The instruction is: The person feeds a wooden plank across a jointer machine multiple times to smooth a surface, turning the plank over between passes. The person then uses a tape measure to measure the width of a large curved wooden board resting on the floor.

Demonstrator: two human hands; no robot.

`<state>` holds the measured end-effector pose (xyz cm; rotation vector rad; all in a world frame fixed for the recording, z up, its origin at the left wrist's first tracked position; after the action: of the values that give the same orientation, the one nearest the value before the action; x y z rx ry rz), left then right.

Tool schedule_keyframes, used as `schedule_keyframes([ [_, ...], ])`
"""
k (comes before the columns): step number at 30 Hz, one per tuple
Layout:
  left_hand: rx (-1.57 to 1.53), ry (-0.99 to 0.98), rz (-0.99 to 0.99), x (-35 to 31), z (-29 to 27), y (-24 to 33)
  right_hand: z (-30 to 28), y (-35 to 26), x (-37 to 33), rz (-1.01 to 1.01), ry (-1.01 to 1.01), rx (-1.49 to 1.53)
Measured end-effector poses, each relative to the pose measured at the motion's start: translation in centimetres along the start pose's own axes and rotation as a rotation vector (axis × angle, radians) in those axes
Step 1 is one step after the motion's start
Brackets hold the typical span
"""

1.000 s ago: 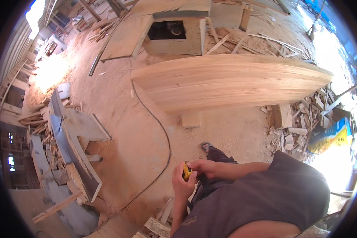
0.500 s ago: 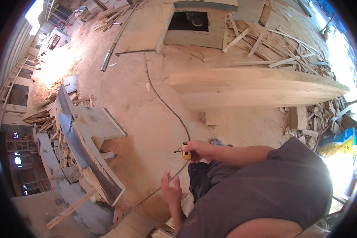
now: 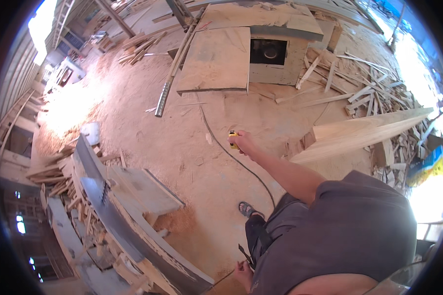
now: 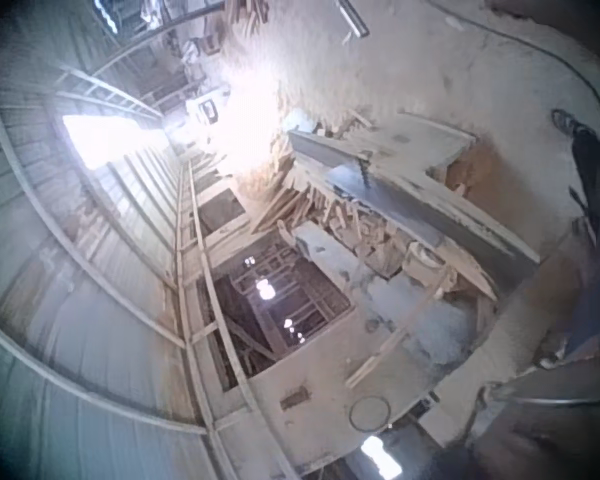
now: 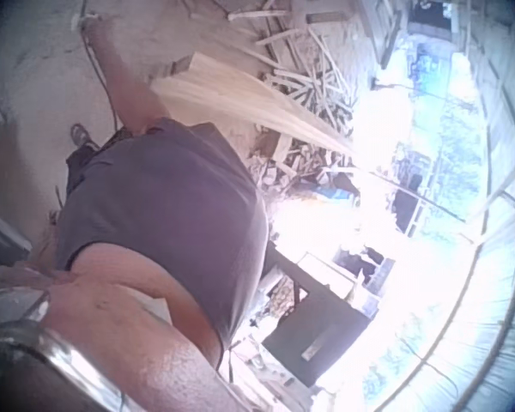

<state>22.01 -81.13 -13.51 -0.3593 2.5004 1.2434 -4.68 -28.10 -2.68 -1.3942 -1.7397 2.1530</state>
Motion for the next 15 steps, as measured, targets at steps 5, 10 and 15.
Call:
schedule_keyframes([
  [5, 0.076, -0.012, 0.215, 17.2, -9.5, 11.5, 0.4, -3.9, 8.0, -0.028, 0.264, -0.237],
  [10, -0.065, 0.109, 0.376, 30.1, -10.6, 26.1, -2.3, -9.8, 17.0, -0.160, 0.638, -0.491],
  [15, -0.027, -0.079, 0.467, 38.5, -4.7, 32.5, -0.6, -17.1, 22.5, -0.010, 0.545, -0.637],
])
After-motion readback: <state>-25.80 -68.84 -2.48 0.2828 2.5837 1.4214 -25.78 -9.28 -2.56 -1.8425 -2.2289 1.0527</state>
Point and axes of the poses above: each hand's wrist, its own x-axis towards the middle knuckle, its own z-axis out of the palm, y = z × x, the point moved 5 cm from there along x, towards the middle knuckle, and after that the axes turned 6 degrees about z, right-handed, at the moved point
